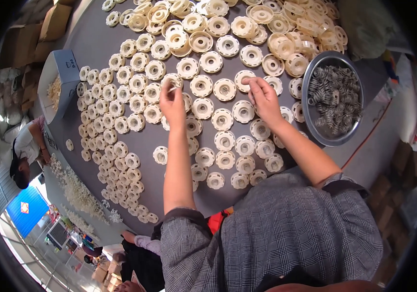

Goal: The person assembles metal springs into circular plastic components by hand on a work table.

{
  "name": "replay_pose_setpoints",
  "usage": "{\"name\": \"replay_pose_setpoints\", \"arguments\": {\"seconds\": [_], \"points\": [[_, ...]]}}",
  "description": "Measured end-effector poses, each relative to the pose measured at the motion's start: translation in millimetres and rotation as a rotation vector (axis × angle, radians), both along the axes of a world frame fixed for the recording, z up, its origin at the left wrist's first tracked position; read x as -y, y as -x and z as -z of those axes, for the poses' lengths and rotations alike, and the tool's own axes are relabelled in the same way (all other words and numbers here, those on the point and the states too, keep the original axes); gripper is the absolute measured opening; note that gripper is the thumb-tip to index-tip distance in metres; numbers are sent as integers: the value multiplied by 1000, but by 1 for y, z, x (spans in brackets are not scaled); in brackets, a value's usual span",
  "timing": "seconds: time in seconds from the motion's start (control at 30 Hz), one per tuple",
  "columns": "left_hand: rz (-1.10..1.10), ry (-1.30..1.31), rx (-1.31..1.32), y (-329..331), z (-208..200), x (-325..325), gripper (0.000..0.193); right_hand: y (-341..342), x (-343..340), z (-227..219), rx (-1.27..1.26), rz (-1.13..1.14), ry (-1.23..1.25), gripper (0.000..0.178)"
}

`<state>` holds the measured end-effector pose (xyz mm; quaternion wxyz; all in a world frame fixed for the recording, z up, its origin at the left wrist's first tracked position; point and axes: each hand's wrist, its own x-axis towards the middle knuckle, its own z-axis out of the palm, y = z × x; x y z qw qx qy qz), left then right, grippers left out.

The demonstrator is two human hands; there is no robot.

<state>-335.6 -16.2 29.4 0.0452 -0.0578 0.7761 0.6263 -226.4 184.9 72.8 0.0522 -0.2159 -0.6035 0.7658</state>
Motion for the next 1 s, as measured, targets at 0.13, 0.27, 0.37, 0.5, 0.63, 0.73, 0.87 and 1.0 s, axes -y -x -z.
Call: {"name": "replay_pose_setpoints", "arguments": {"seconds": [0.13,0.27,0.37,0.5,0.63,0.73,0.87,1.0], "points": [[58,360,-162,27,8,22,33,-9,0,-3,77,-15,50,28],[151,662,-176,32,5,20,28,-11,-7,2,197,-13,158,27],[176,785,-224,33,13,28,25,-6,-10,10,187,-14,485,30],[213,792,-221,28,5,25,29,4,-2,8,182,-107,527,35],[261,434,-220,9,-26,-4,35,11,-1,6,160,-182,585,40],[630,70,-160,-23,-63,-39,35,14,3,3,173,-268,625,42],[796,38,-115,-32,-53,-45,33,14,4,9,168,-342,486,45],[363,63,3,-16,-31,-34,27,8,3,0,275,-313,260,41]]}}
